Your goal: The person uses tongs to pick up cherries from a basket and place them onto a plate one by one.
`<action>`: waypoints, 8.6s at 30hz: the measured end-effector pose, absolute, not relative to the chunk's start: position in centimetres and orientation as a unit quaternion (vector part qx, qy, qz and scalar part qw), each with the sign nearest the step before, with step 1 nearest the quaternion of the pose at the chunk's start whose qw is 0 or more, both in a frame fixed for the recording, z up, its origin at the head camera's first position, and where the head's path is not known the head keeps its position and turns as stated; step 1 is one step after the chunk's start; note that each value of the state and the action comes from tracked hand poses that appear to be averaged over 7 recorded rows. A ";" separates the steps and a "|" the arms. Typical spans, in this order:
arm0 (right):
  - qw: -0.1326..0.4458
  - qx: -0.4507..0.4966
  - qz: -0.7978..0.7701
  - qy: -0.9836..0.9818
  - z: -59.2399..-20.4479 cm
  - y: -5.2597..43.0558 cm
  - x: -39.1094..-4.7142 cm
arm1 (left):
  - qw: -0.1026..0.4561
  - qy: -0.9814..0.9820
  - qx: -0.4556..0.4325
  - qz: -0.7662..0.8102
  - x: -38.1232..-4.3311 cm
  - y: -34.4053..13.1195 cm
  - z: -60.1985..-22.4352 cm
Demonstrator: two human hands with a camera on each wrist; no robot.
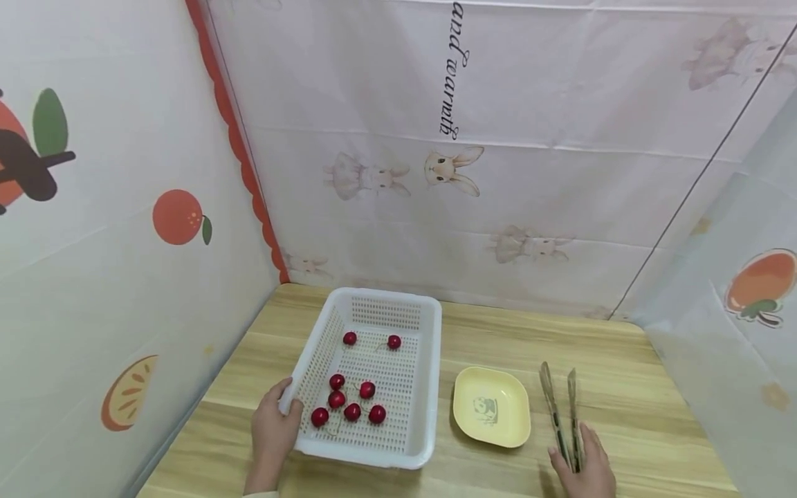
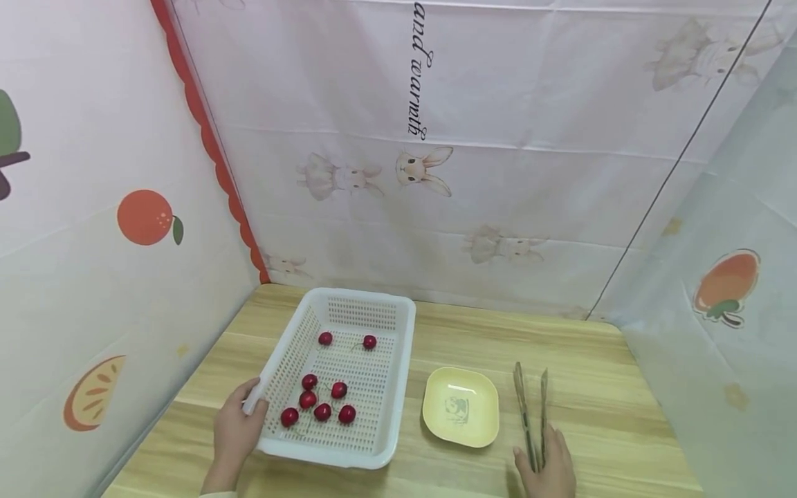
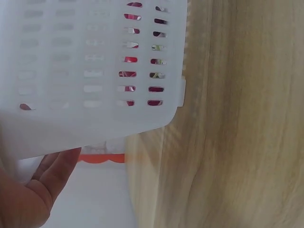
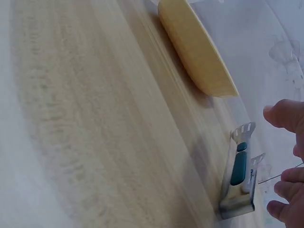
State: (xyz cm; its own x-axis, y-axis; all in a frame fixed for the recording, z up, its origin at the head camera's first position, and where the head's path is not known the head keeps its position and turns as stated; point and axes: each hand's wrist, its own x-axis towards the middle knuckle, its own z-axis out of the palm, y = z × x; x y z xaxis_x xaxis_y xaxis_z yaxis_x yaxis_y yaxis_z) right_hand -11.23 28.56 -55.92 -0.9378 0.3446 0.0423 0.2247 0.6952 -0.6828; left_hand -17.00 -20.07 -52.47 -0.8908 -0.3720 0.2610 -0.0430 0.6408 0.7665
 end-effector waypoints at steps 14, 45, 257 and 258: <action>0.046 -0.233 0.362 -0.901 -58.1 29.2 -10.9 | 0.180 -0.885 0.133 -0.407 -17.0 -20.2 -52.4; 0.208 -0.275 0.381 -0.858 -59.0 28.7 -11.1 | 0.201 -0.881 0.126 -0.409 -17.1 -20.2 -52.5; 0.016 0.218 0.299 -0.929 -43.8 11.3 -28.2 | 0.138 -0.857 0.154 -0.472 -16.6 -19.8 -52.4; 0.011 0.222 0.304 -0.926 -43.9 11.2 -28.2 | 0.136 -0.856 0.155 -0.473 -16.6 -19.8 -52.4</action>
State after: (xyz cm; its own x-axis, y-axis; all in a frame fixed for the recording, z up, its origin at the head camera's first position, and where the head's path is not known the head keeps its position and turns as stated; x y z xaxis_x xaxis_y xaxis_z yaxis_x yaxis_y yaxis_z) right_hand -28.19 11.21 -43.86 -0.9013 -0.4044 0.1552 -0.4178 0.7167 -0.5585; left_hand -16.56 -19.79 -52.39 -0.9145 -0.3952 0.0866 -0.1369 0.5037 0.8530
